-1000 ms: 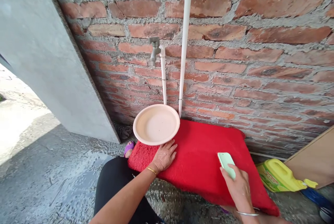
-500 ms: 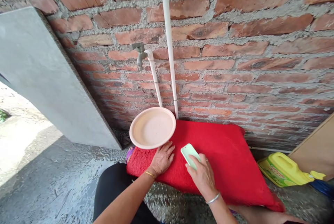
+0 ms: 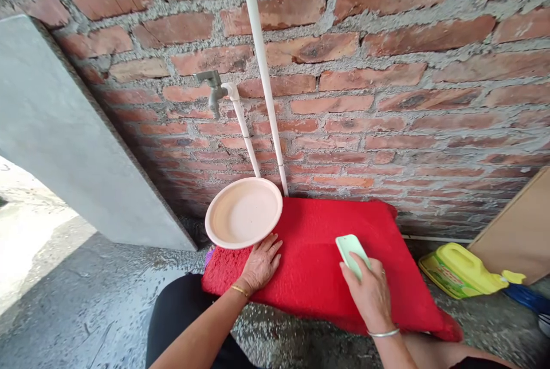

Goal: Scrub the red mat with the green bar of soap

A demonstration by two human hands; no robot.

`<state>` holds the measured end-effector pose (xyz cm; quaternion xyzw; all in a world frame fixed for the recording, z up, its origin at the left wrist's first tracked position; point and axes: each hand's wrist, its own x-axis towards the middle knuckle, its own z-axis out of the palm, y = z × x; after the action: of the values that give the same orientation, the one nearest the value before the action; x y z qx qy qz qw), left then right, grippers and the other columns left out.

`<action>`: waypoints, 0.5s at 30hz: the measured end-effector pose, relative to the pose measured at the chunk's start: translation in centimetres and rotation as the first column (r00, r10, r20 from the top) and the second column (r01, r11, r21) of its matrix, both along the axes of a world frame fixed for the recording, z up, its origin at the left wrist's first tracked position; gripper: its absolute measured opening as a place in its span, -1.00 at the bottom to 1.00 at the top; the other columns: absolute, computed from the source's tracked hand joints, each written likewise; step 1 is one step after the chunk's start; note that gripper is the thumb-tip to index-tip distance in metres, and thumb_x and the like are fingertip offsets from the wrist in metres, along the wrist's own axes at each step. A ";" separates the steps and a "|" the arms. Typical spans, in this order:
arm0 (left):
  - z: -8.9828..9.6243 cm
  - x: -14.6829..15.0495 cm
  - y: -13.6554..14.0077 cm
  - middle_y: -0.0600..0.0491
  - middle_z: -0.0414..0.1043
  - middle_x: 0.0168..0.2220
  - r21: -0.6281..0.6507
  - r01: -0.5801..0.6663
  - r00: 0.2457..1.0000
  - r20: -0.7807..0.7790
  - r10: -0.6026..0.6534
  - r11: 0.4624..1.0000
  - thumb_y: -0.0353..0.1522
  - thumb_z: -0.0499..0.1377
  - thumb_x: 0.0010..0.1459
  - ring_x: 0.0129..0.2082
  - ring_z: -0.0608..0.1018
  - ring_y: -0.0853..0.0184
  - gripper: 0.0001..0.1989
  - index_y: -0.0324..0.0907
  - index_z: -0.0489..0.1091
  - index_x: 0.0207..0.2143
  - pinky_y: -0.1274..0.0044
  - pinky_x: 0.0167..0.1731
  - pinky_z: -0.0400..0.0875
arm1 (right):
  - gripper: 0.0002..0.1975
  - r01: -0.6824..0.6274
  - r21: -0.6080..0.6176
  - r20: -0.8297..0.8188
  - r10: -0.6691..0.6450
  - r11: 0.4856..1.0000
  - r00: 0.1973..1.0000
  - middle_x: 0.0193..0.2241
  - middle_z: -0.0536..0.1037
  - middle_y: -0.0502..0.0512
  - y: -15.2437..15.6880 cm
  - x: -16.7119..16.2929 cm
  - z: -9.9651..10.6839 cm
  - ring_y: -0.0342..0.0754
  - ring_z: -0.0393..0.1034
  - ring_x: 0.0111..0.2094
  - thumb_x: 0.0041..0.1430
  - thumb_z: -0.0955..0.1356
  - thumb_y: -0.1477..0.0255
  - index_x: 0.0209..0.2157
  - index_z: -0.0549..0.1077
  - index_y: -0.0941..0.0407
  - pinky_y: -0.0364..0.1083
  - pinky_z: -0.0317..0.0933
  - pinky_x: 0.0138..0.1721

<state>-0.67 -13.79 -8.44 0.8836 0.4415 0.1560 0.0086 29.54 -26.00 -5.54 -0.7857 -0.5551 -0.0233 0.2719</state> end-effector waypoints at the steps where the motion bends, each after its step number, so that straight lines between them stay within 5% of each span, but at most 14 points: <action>1: 0.0 0.0 0.0 -0.05 0.34 0.25 0.004 0.001 1.000 -0.009 -0.001 1.000 -0.37 0.06 0.28 0.28 0.32 0.18 -0.60 -0.10 0.39 0.15 0.22 0.27 0.20 | -0.55 -0.078 0.011 -0.016 0.078 0.997 0.997 -0.26 0.39 0.18 0.2 -1.4 -0.1 0.08 0.31 -0.23 0.23 0.27 0.09 -0.03 0.57 0.03 0.02 0.28 -0.15; 5: -0.1 -0.2 0.2 -0.05 0.34 0.24 0.022 0.003 0.999 -0.033 -0.002 1.000 -0.37 0.06 0.28 0.27 0.33 0.18 -0.59 -0.10 0.39 0.16 0.22 0.27 0.21 | -0.62 -0.162 -0.014 -0.042 0.162 0.987 0.986 -0.25 0.41 0.16 0.5 -2.7 -0.5 0.05 0.33 -0.23 0.22 0.30 0.15 -0.04 0.58 -0.01 -0.01 0.28 -0.13; 11: -0.3 -0.2 0.2 -0.03 0.34 0.25 0.031 0.000 1.000 -0.029 0.001 1.000 -0.37 0.05 0.27 0.26 0.34 0.19 -0.59 -0.08 0.39 0.15 0.23 0.26 0.22 | -0.51 0.242 -0.053 0.041 -0.240 0.969 0.970 -0.34 0.37 0.19 -0.8 5.5 -0.1 0.09 0.28 -0.31 0.21 0.26 0.08 -0.04 0.59 0.08 0.06 0.27 -0.20; 15: -0.4 -0.3 0.3 -0.02 0.35 0.24 0.041 0.006 1.000 -0.021 -0.005 0.999 -0.37 0.06 0.27 0.25 0.35 0.19 -0.60 -0.07 0.40 0.14 0.24 0.25 0.23 | -0.51 0.078 0.086 0.020 -0.080 0.993 0.997 -0.28 0.39 0.19 -0.5 3.2 -0.7 0.08 0.31 -0.26 0.23 0.26 0.05 -0.06 0.59 0.06 0.04 0.28 -0.17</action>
<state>-0.97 -13.48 -8.82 0.8864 0.4357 0.1560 -0.0138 32.71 -26.54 -6.20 -0.7944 -0.5252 -0.0669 0.2976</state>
